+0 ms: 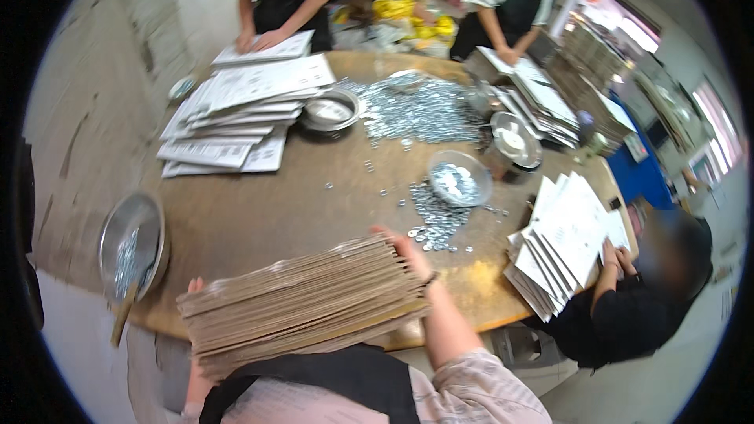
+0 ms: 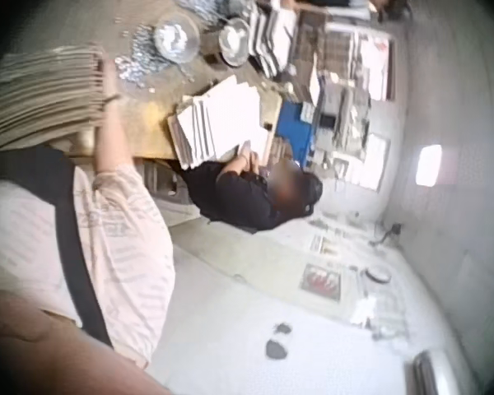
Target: The person repeatedly marks printed instruction sheets with a pencil, then stacks the completed sheets. The person handles the sheets one at a time, marking specific areas before placing them in a growing pile.
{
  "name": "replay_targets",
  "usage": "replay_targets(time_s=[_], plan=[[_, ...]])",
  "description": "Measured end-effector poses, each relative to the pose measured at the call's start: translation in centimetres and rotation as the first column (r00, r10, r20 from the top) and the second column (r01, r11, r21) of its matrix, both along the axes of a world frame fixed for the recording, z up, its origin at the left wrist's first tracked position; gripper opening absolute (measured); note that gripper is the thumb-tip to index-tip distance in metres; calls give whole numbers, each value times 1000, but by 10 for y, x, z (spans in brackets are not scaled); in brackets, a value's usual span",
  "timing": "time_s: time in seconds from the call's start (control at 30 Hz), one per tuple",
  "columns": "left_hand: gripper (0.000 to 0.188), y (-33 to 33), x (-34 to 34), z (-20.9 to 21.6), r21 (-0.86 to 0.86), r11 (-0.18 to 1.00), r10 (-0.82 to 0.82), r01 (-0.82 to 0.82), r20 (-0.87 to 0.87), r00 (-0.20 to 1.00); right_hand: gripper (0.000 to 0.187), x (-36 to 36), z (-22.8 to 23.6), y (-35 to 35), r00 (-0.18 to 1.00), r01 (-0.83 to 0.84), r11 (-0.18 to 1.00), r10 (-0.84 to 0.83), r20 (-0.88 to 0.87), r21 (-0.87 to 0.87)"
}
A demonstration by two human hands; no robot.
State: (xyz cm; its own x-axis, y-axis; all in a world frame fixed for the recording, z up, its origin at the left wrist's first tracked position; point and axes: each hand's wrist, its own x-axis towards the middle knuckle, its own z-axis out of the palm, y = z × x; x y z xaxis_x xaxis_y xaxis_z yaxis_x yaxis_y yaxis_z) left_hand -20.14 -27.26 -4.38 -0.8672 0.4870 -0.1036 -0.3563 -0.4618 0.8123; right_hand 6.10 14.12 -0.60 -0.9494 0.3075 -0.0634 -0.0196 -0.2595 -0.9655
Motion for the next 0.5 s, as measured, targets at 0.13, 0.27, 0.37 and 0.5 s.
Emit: replay_targets(time_s=[0.13,0.27,0.37,0.5], plan=[[67,-7,-4,29,315,921,-205,228,-105,973,73,-2,12,-2,974,220,971,-224,33,95],[64,2,-1,44,264,946,-179,187,-55,982,63,-19,37,-24,953,250,965,-232,194,-75],[64,21,3,29,207,957,-212,205,14,977,50,-21,-25,-14,930,368,824,-319,184,-431],[64,31,2,32,183,960,-233,212,104,967,46,-32,-27,-5,971,233,649,-196,136,-725]])
